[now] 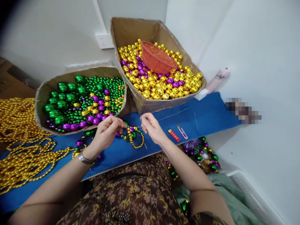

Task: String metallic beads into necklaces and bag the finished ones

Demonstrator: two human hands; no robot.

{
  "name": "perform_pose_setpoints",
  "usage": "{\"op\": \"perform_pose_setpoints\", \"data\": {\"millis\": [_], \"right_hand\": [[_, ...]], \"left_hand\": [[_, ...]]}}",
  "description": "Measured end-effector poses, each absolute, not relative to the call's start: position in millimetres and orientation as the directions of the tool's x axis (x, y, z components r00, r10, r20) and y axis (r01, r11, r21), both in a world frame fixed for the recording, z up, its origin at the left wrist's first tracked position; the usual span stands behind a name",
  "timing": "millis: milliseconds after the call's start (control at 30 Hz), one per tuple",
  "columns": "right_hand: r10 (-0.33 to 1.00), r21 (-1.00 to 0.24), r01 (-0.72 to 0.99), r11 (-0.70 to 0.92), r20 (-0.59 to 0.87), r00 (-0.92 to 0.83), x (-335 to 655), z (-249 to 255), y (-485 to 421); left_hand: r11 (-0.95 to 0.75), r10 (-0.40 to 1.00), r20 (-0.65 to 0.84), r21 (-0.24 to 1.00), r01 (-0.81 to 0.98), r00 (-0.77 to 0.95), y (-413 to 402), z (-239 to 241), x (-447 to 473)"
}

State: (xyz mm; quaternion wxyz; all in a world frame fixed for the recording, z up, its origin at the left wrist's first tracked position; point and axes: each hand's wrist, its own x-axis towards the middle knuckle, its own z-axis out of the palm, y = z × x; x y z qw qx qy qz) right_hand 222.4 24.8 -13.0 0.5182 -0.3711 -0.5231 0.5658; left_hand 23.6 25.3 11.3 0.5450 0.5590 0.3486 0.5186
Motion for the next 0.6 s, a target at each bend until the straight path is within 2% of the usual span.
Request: {"op": "perform_pose_setpoints", "data": {"millis": [33, 67, 133, 200, 267, 333, 500, 600], "right_hand": [[0.955, -0.975, 0.01, 0.221, 0.215, -0.206, 225, -5, 27], [0.919, -0.903, 0.232, 0.361, 0.303, -0.253, 226, 3, 29], [0.822, -0.57, 0.592, 0.569, 0.407, -0.398, 228, 20, 34], [0.733, -0.18, 0.746, 0.641, 0.433, -0.525, 227, 35, 40], [0.67, 0.1, 0.77, 0.63, 0.432, -0.604, 226, 51, 47], [0.608, 0.257, 0.75, 0.61, 0.455, -0.65, 225, 70, 56], [0.415, 0.458, 0.653, 0.603, 0.519, -0.747, 225, 138, 79], [0.349, 0.56, 0.612, 0.559, 0.51, -0.786, 221, 181, 88]], "left_hand": [[-0.225, 0.942, 0.249, 0.966, -0.129, 0.225, 27, 17, 25], [-0.284, 0.927, 0.296, 0.955, -0.083, 0.232, 30, 23, 26], [-0.375, 0.898, 0.369, 0.927, -0.019, 0.242, 34, 38, 30], [-0.421, 0.878, 0.408, 0.907, 0.001, 0.249, 39, 53, 34], [-0.461, 0.861, 0.449, 0.888, -0.008, 0.241, 44, 71, 39], [-0.504, 0.84, 0.498, 0.863, -0.03, 0.214, 50, 90, 42], [-0.509, 0.821, 0.535, 0.844, -0.172, 0.197, 64, 150, 43], [-0.542, 0.811, 0.555, 0.832, -0.122, 0.185, 66, 186, 41]]}}
